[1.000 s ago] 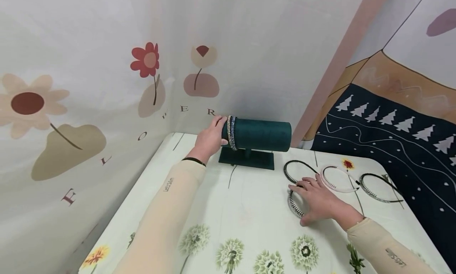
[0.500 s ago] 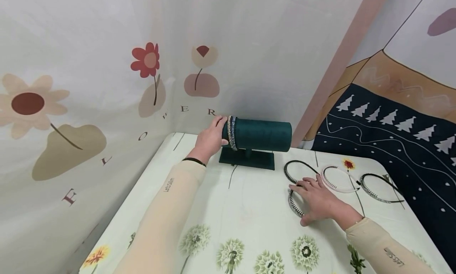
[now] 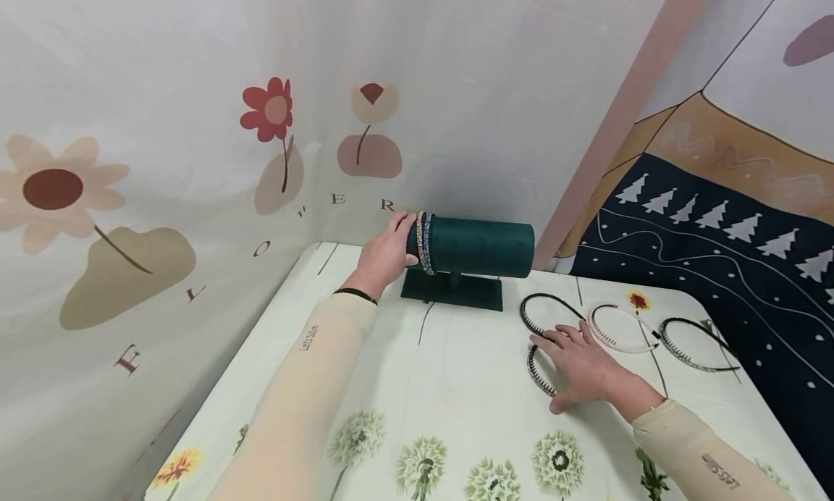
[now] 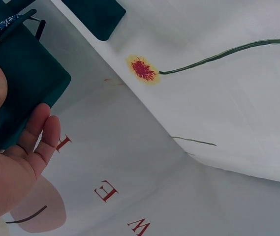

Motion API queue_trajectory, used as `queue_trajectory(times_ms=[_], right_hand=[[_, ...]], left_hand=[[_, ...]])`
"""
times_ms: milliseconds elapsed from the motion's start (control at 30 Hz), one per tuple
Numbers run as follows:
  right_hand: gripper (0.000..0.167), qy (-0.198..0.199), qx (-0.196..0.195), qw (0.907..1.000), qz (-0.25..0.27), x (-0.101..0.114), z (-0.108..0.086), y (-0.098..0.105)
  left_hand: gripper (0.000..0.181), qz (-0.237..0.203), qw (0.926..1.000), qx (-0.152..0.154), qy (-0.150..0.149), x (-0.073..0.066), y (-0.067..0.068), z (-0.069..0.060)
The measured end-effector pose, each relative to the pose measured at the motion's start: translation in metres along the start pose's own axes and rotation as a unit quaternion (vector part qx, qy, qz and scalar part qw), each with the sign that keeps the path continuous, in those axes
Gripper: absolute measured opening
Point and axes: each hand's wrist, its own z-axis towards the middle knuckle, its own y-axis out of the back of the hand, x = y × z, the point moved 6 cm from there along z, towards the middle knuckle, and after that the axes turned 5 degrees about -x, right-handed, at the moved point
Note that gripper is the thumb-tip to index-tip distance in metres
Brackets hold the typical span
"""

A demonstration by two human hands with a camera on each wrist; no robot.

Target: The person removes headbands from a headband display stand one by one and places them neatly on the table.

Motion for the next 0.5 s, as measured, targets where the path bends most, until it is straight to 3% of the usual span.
queue_trajectory(times_ms=[500], right_hand=[[0.127, -0.003, 0.003, 0.9999, 0.010, -0.0017, -0.0005, -0.0020]], left_hand=[[0.092, 0.006, 0.9999, -0.008, -0.009, -0.0023, 0.0026, -0.0046]])
